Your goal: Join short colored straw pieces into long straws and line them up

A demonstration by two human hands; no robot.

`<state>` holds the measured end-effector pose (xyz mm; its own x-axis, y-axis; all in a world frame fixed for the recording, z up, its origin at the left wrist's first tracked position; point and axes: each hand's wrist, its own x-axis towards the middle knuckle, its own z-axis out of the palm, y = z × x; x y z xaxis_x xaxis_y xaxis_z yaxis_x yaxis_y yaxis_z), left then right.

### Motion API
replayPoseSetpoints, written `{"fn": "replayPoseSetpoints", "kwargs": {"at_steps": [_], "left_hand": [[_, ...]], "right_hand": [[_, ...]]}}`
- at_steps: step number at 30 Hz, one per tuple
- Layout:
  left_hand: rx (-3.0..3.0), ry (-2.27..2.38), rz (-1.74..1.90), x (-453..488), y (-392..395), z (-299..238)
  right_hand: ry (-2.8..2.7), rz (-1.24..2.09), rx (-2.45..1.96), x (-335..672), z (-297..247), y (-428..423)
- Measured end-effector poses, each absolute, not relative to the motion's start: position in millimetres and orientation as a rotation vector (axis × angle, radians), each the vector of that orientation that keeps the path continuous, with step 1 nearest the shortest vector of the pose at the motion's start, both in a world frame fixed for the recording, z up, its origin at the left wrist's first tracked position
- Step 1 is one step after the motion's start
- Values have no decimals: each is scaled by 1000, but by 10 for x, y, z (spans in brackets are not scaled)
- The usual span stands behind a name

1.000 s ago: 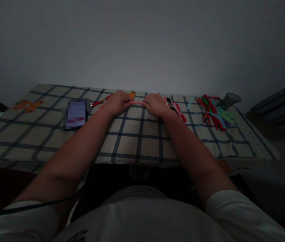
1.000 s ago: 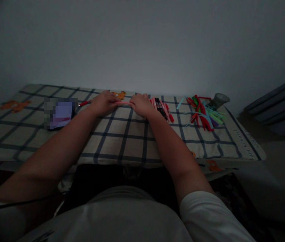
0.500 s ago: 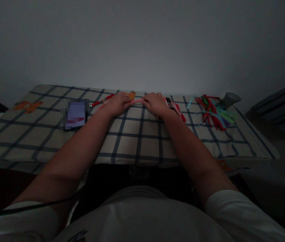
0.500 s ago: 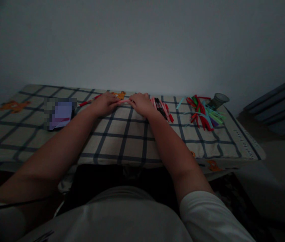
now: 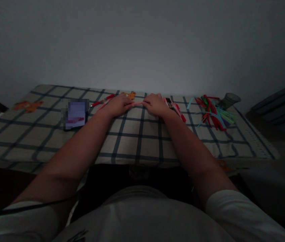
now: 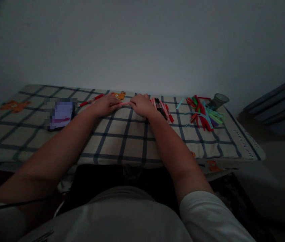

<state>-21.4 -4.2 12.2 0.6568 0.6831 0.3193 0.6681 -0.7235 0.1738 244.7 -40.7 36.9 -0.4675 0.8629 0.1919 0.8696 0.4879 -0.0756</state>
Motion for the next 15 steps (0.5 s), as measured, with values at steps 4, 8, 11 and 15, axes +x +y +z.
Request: {"fn": "replayPoseSetpoints", "kwargs": {"at_steps": [4, 8, 11, 15], "left_hand": [[2776, 1236, 564, -233, -9, 98], [2749, 1260, 606, -232, -9, 114], [2723, 1285, 694, -226, -18, 116], [2710, 1340, 734, -224, -33, 101]], "right_hand": [[-2558, -16, -1494, 2419, 372, -417], [-2555, -13, -1471, 2388, 343, -405], [-2543, -25, -1457, 2369, 317, -391], [-2547, -23, -1469, 2374, 325, -397]]}}
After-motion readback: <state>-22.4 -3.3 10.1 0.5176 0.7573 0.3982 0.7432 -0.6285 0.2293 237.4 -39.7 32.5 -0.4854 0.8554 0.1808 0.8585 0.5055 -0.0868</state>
